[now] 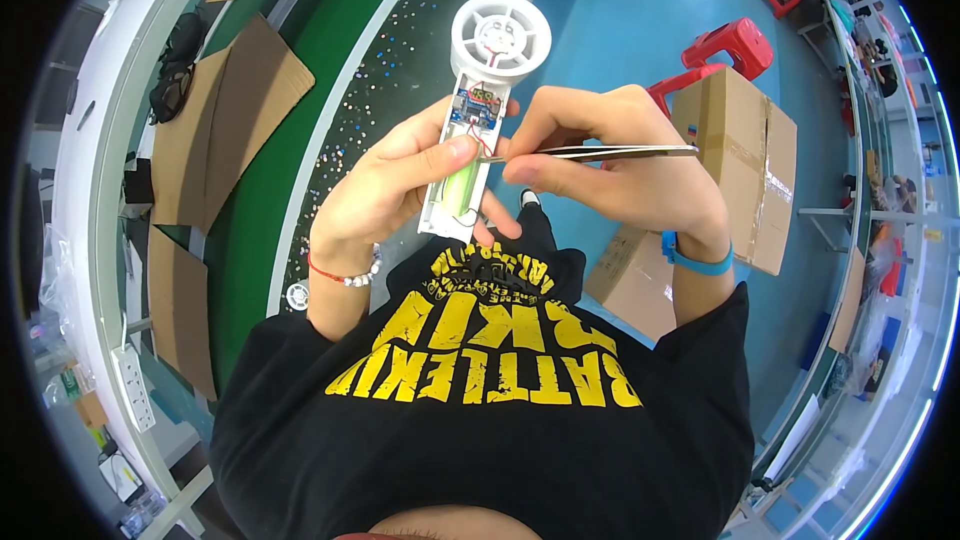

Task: The person assembles portable electric fans by hand, installing internal wiring, circuit boards, and batteries into the fan housing, then securing the outer casing with screws using an electric screwdriver, tweezers, and pliers.

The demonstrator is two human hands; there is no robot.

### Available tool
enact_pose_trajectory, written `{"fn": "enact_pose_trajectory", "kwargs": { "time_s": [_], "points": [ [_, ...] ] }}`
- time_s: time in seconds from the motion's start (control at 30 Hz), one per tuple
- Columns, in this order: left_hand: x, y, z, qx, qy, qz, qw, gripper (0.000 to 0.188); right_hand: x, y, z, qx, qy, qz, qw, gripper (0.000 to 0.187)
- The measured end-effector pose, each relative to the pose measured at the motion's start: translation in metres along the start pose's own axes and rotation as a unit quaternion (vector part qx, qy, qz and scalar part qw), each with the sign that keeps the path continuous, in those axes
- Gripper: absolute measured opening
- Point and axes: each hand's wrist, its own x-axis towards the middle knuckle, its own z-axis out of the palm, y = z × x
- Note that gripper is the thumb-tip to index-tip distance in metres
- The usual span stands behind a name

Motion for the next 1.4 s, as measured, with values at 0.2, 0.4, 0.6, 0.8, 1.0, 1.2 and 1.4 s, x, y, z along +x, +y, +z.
{"fn": "enact_pose_trajectory", "kwargs": {
  "time_s": [0.2, 0.4, 0.6, 0.8, 1.0, 1.2, 1.4],
  "points": [
    [0.001, -0.001, 0.005, 0.024, 0.031, 0.027, 0.999, 0.035, -0.020, -0.013, -0.003, 0.068, 0.055, 0.041, 0.995, 0.012],
    [0.003, -0.007, 0.003, 0.033, 0.102, 0.087, 0.990, 0.041, -0.020, -0.025, 0.016, -0.017, 0.045, 0.069, 0.996, 0.016],
    [0.005, -0.007, 0.002, 0.032, 0.106, 0.102, 0.989, 0.041, -0.015, -0.011, 0.022, 0.016, 0.053, 0.048, 0.997, 0.011],
    [0.006, -0.004, 0.005, 0.045, 0.128, 0.100, 0.986, 0.038, -0.012, -0.011, 0.015, -0.062, -0.006, 0.034, 0.997, 0.010],
    [0.004, 0.000, 0.006, 0.074, 0.117, 0.079, 0.987, 0.036, -0.007, -0.013, 0.020, -0.175, -0.003, -0.111, 0.978, 0.017],
    [0.004, -0.004, 0.001, 0.079, 0.100, 0.072, 0.989, 0.036, 0.002, -0.011, 0.012, -0.171, -0.050, -0.161, 0.971, 0.019],
    [0.003, -0.005, 0.005, 0.057, 0.034, 0.026, 0.997, 0.039, 0.016, 0.003, 0.002, -0.074, -0.132, -0.154, 0.976, 0.017]
  ]
}}
